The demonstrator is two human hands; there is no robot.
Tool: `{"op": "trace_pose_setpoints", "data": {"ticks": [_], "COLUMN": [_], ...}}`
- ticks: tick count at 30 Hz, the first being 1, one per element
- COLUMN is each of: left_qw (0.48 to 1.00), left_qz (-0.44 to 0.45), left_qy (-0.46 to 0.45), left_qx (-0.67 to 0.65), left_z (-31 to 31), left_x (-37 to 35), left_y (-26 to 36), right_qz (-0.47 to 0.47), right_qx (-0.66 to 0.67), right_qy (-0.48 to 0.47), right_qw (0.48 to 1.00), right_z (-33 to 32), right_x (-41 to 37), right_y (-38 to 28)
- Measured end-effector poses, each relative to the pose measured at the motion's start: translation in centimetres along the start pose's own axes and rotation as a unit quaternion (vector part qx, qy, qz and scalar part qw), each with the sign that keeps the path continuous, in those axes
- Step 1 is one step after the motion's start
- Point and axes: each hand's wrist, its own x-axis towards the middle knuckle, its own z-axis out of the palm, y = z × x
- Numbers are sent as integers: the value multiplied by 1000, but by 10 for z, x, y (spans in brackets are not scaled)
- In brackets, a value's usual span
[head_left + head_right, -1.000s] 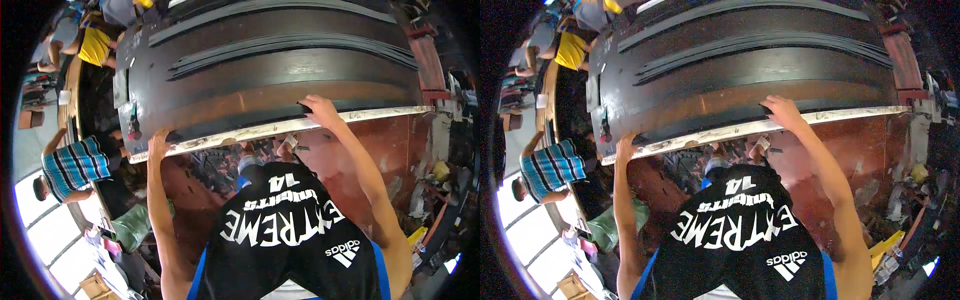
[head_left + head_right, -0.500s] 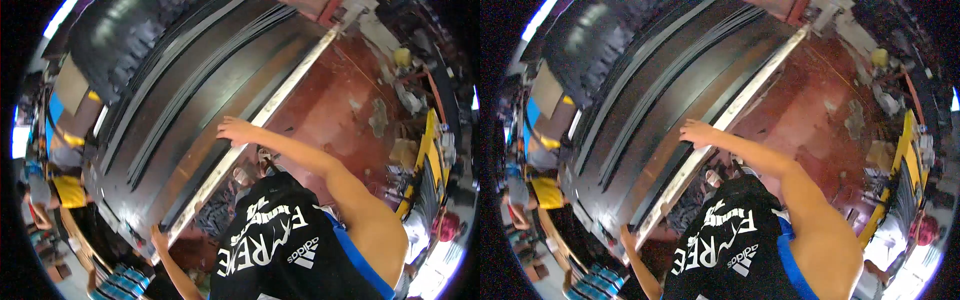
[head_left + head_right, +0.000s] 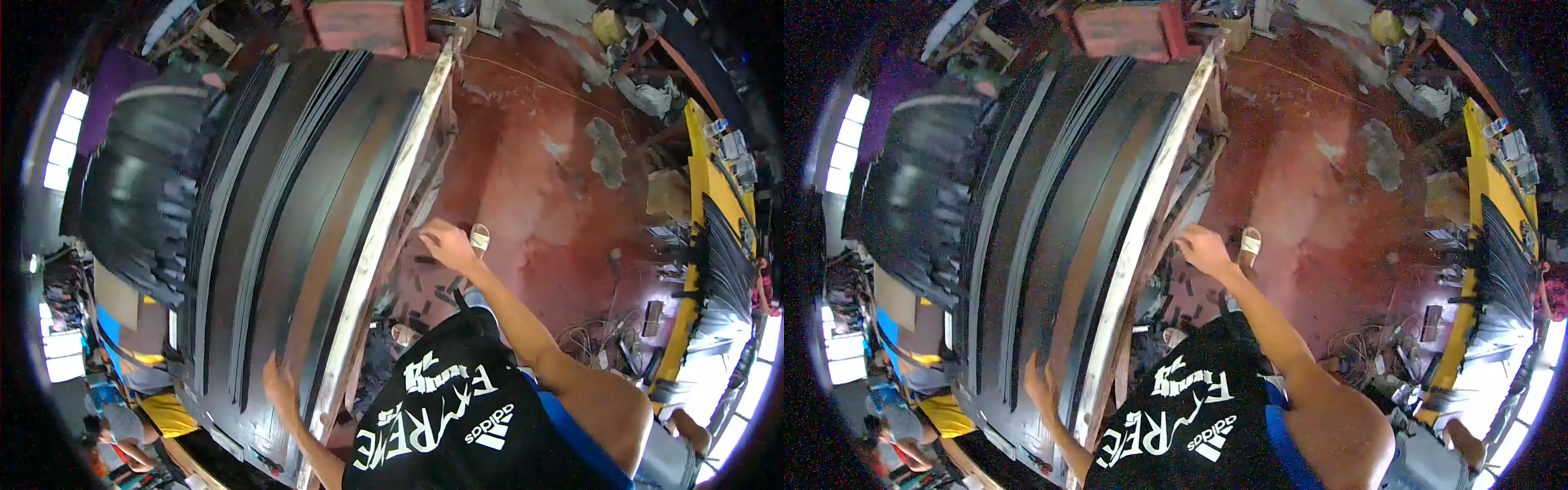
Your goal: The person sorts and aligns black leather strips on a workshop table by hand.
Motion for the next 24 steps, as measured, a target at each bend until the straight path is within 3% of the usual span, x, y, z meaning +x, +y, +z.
{"op": "trace_pose_setpoints", "data": {"ticks": [2,4,5,6,9,11,15,17,20,23,24], "left_qw": [995,993,991,983,984,981,986,987,991,992,993], "left_qz": [97,57,110,170,138,166,136,133,125,80,94], "left_qy": [-1,-29,-36,-44,-74,-60,-88,-91,-47,-35,-8], "left_qx": [-18,-97,-68,-44,-83,-77,-32,0,-3,93,70], "left_z": [38,75,96,121,180,216,246,256,266,270,273], "left_x": [72,134,163,197,275,318,352,361,363,361,360], "left_y": [89,195,231,264,348,376,420,429,428,442,441], "right_qz": [46,51,50,125,298,266,407,479,551,541,544], "right_qx": [-9,-24,-23,-45,-129,-24,-93,-53,-58,37,60], "right_qy": [-14,-38,-47,-84,-245,-51,-160,-107,-133,-95,-91], "right_qw": [999,998,997,988,914,962,895,870,822,835,832], "right_z": [-6,-34,-44,-62,-100,-123,-146,-137,-131,-115,-108], "right_x": [-2,4,-4,-5,-29,-63,-142,-190,-215,-216,-215], "right_y": [71,141,168,183,276,313,376,392,374,354,350]}}
